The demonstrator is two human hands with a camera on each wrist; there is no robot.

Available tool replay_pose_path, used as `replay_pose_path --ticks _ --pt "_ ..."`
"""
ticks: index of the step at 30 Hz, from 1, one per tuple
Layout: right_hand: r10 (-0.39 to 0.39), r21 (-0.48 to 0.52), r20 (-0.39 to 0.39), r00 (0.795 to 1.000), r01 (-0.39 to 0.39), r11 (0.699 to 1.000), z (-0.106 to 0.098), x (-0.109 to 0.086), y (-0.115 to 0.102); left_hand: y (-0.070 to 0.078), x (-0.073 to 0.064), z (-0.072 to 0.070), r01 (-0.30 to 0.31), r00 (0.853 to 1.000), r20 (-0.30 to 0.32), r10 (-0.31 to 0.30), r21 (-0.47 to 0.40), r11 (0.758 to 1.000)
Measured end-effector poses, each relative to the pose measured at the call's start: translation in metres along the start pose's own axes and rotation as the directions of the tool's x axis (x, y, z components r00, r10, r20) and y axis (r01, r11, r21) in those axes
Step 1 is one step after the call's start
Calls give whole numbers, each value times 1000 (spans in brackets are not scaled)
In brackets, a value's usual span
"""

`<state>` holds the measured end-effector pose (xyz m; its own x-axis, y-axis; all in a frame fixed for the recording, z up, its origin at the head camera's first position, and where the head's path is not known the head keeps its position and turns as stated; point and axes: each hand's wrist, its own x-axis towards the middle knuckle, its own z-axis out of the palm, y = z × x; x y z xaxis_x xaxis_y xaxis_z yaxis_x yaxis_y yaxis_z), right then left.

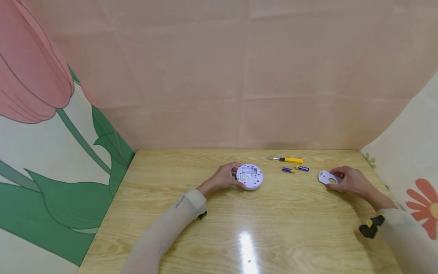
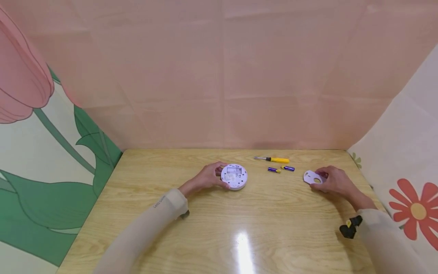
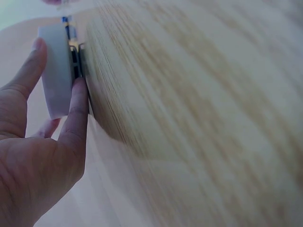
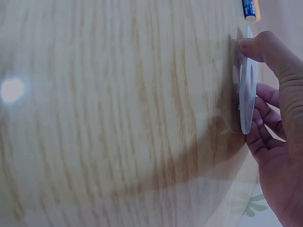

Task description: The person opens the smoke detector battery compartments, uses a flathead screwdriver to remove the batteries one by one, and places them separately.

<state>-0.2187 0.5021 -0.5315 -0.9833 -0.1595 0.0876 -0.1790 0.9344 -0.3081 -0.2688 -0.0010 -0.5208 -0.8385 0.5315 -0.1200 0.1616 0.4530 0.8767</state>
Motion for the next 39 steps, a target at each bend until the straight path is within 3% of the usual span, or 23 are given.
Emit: replay_pose_path --ticks 5,14,31,39 --pt "0 7 1 1000 0 1000 -2 2 -6 1 -1 0 -2 1000 1 2 -8 1000" --pt "-53 28 -104 993 56 998 -6 5 -15 1 1 0 -5 1000 -1 5 -4 1000" --pt "-52 0 -95 994 52 999 -8 17 -52 2 -1 1 4 1000 -9 -4 -1 1000" --pt "-124 0 -116 985 125 992 -7 23 -71 4 -2 1 7 1000 -14 -7 -1 1000"
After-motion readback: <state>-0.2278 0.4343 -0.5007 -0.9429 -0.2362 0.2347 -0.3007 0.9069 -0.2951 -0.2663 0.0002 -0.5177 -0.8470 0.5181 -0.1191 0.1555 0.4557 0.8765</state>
